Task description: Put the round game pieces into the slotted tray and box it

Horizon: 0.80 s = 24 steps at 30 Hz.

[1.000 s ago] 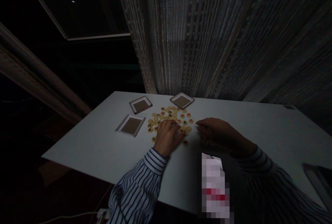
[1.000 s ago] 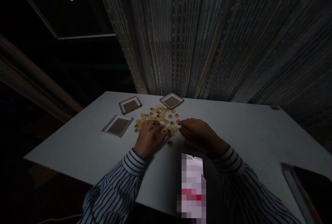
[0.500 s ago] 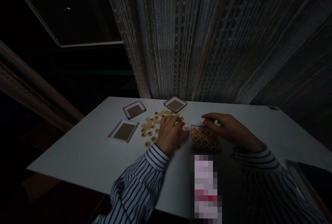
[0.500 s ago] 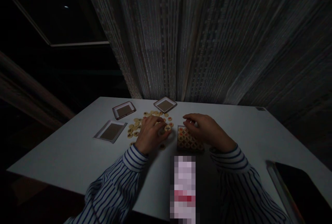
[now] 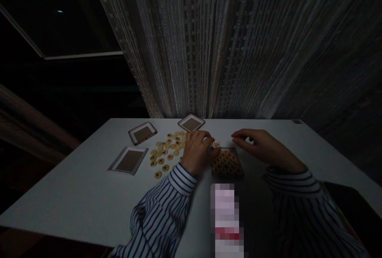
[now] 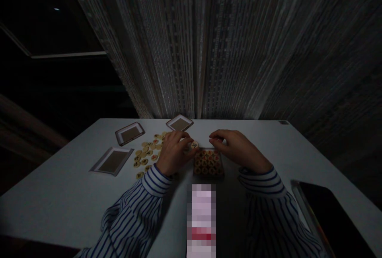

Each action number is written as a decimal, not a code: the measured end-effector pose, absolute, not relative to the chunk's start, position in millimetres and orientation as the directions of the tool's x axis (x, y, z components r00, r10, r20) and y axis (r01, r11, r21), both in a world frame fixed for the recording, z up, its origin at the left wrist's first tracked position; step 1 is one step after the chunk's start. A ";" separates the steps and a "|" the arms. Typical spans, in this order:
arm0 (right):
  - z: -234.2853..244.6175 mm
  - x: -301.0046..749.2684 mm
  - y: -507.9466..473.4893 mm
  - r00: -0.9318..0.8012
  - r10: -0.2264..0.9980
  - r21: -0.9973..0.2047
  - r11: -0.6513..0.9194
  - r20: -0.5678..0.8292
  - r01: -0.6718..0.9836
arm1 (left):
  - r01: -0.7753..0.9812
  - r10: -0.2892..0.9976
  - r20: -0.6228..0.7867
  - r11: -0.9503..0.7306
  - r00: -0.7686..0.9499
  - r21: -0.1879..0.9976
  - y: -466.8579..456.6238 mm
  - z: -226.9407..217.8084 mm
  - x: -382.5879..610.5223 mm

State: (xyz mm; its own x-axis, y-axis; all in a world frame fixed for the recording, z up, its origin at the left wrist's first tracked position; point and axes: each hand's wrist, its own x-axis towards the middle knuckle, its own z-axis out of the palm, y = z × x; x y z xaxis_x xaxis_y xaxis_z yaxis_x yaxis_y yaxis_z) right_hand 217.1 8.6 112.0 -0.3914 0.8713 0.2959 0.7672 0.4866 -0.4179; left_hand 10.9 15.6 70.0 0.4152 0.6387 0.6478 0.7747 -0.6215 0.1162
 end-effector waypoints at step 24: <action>99.5 224.3 23.2 -0.316 0.923 -0.686 0.376 0.219 0.623 | 0.670 0.523 0.705 -0.737 0.479 0.092 35.3 70.5 41.1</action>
